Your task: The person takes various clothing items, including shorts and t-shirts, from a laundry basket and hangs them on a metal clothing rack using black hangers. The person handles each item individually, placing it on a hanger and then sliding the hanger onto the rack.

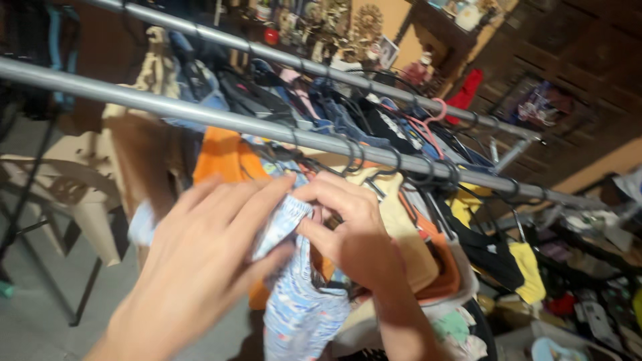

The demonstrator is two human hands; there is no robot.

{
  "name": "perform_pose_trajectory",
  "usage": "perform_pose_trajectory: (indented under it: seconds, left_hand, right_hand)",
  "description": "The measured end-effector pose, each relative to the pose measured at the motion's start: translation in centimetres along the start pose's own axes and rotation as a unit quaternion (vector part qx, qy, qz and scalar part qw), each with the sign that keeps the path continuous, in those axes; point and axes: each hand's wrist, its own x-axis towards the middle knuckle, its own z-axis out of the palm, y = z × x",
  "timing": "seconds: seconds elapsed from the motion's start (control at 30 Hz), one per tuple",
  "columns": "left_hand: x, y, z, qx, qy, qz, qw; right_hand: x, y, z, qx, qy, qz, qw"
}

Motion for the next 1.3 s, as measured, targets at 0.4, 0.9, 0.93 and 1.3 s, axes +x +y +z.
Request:
perform_pose_trajectory:
  seconds: [0.4,0.9,0.93,1.3]
  left_hand:
    - [3.2,-8.1,-7.2,-0.001,0.052,-0.073,0.996]
    - [-6.2,-8.1,-9.6,-0.177,-0.277,0.111,0.938]
    - [-6.4,-8.6,-10.4,-0.257,-0.269,0.068,0.926]
    - [-2.6,-17.5,-10.3,-0.239,-0.273,0.018,0.932]
  right_hand:
    - [-1.5,1.9,13.9,0.146,-0.041,0.111,0.982]
    - [7.7,3.4,16.1,0.398,-0.029,0.245,0.883]
    - [7.5,3.4,16.4,0.453,-0.046,0.274,0.847]
    - [6.4,-1.8,12.8,0.303,-0.219,0.134,0.918]
